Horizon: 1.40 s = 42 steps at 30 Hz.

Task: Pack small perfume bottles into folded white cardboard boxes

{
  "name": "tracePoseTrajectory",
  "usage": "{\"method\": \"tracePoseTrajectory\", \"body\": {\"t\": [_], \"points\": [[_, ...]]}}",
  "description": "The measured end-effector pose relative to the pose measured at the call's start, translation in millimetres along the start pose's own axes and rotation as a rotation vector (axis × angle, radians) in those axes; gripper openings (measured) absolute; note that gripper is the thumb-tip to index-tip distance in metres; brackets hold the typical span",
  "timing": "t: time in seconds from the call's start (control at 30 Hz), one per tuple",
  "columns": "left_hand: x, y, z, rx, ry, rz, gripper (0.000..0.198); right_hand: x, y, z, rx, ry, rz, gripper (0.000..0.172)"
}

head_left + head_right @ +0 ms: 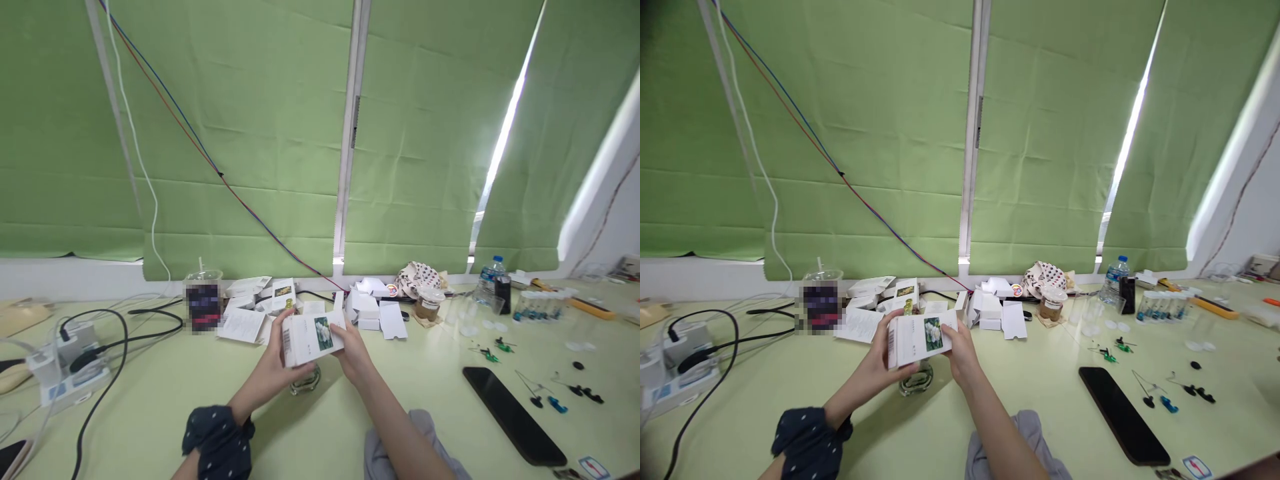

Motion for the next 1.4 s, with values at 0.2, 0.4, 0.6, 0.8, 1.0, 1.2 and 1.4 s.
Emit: {"method": "tracePoseTrajectory", "body": {"t": [0.2, 0.4, 0.6, 0.8, 1.0, 1.2, 1.4], "points": [[11.2, 37, -59, 0.116, -0.112, -0.205, 0.078, -12, 22, -5, 0.201, 0.069, -0.392, 0.018], [7.1, 40, -79, 0.072, -0.123, -0.117, 0.07, -35, 30, -18, 0.134, 0.175, -0.402, 0.018], [-31.9, 9, -68, -0.07, 0.08, 0.032, 0.072, -48, 24, -31, 0.06, 0.174, -0.341, 0.014], [-47.6, -32, -67, -0.232, 0.098, 0.33, 0.071, -50, 4, -30, 0.004, 0.1, -0.225, 0.038], [-70.3, -65, -70, -0.353, 0.206, 0.402, 0.063, -59, -13, -29, -0.048, 0.152, -0.18, 0.048], [-96.4, -60, -65, -0.287, 0.301, 0.463, 0.067, -78, -36, -28, -0.1, 0.257, 0.003, 0.049], [-110.5, -59, -60, -0.253, 0.454, 0.468, 0.069, -106, -44, -32, -0.032, 0.311, 0.309, 0.041]]}}
Point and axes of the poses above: each hand's wrist, its own z-axis away from the middle knuckle, its own x-axis out of the palm, y = z × x, the point moved 8 cm from there along -z, towards the middle knuckle, and after that the axes turned 9 degrees about -z, right-handed, at the moved point
